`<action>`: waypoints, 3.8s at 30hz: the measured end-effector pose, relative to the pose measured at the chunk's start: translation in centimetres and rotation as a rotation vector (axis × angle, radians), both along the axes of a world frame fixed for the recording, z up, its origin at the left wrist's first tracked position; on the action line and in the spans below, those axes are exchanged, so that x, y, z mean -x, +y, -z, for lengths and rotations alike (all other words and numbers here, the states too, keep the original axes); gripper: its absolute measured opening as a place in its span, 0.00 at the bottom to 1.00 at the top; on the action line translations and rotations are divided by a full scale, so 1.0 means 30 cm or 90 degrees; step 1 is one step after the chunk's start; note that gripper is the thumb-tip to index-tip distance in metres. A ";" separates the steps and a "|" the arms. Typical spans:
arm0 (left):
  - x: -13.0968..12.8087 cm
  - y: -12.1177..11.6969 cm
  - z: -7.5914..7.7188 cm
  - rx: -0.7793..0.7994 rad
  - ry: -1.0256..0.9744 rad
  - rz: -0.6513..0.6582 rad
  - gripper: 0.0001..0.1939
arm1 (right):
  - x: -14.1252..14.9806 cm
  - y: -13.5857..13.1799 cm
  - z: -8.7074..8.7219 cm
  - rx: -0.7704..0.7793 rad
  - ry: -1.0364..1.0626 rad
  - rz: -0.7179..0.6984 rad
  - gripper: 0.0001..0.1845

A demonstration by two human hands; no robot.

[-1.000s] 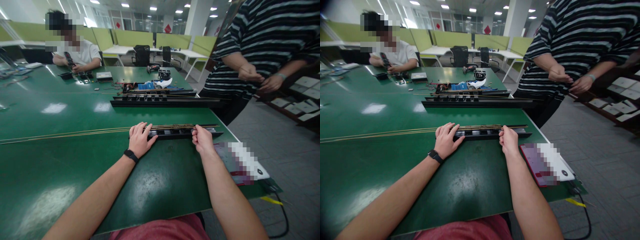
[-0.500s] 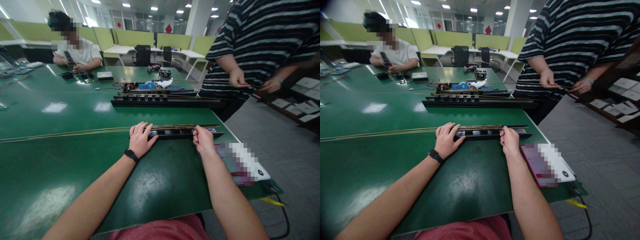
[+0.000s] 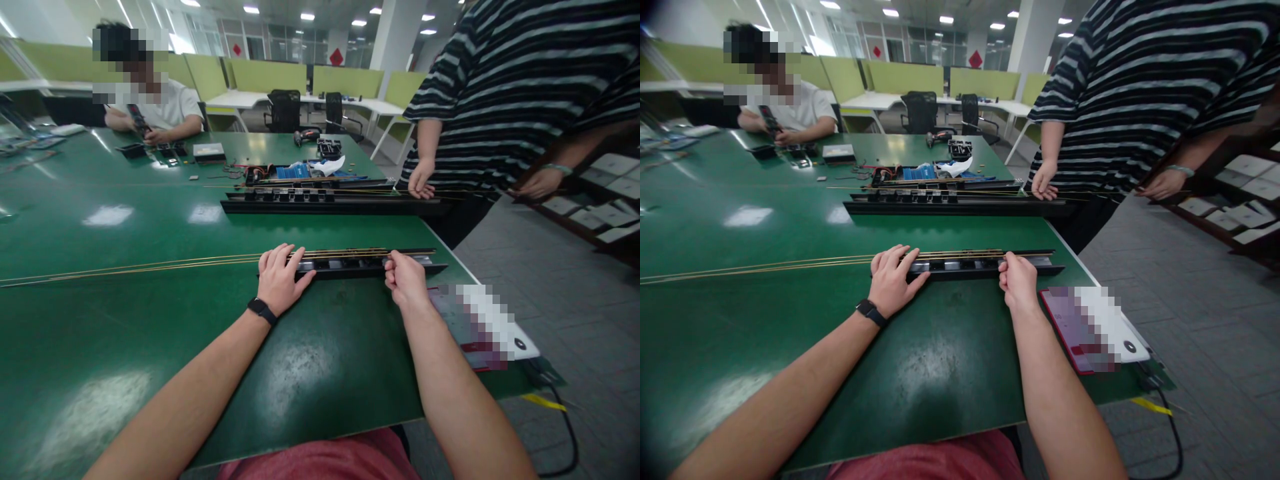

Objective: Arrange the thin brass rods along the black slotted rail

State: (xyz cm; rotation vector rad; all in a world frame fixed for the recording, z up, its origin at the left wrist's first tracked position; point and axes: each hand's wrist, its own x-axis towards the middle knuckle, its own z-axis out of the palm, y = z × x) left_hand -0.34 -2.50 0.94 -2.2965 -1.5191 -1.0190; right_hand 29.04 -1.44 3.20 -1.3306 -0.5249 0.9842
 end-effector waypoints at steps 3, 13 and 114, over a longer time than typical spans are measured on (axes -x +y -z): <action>-0.001 0.000 0.000 -0.002 0.001 -0.001 0.26 | 0.004 -0.002 0.003 -0.003 -0.003 -0.019 0.11; -0.003 0.003 0.005 -0.010 0.000 -0.001 0.26 | 0.004 -0.004 0.001 -0.011 0.000 -0.030 0.11; -0.006 0.004 0.007 -0.005 0.002 -0.001 0.27 | 0.003 -0.005 -0.005 0.004 0.015 0.005 0.10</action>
